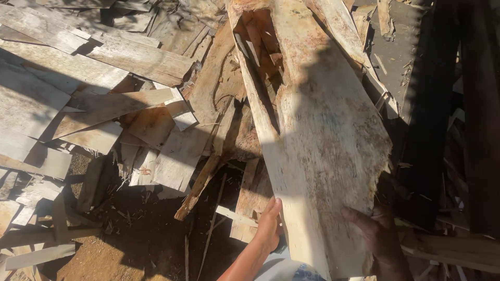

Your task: Feeding thin strips of wood into a processing machine for planing or cutting.

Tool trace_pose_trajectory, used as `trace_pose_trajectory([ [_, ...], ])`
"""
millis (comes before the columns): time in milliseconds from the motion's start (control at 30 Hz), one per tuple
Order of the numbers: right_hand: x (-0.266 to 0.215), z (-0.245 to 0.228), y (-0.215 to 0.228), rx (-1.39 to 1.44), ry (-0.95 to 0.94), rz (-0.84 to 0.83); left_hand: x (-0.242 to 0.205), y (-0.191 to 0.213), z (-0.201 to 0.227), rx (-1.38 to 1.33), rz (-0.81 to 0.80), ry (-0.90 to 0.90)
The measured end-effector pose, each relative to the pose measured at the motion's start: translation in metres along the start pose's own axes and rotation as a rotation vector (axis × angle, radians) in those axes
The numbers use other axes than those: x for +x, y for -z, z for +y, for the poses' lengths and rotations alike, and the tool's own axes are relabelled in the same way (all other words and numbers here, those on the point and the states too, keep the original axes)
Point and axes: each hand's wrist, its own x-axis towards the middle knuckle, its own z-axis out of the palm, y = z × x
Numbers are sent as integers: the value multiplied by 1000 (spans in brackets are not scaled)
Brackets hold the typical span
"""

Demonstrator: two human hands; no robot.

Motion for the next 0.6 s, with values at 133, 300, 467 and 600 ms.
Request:
trace_pose_trajectory([
  [133,-30,-38,15,-113,-38,140,38,-15,-15,-67,-107,-229],
  [300,-48,-136,-3,-83,12,150,39,-97,16,-52,-224,-311],
  [467,-31,-188,-58,-522,132,-126,232,-32,-90,355,-867,-284],
  [600,-3,-110,-127,-702,218,-244,196,29,-17,4,-584,-254],
])
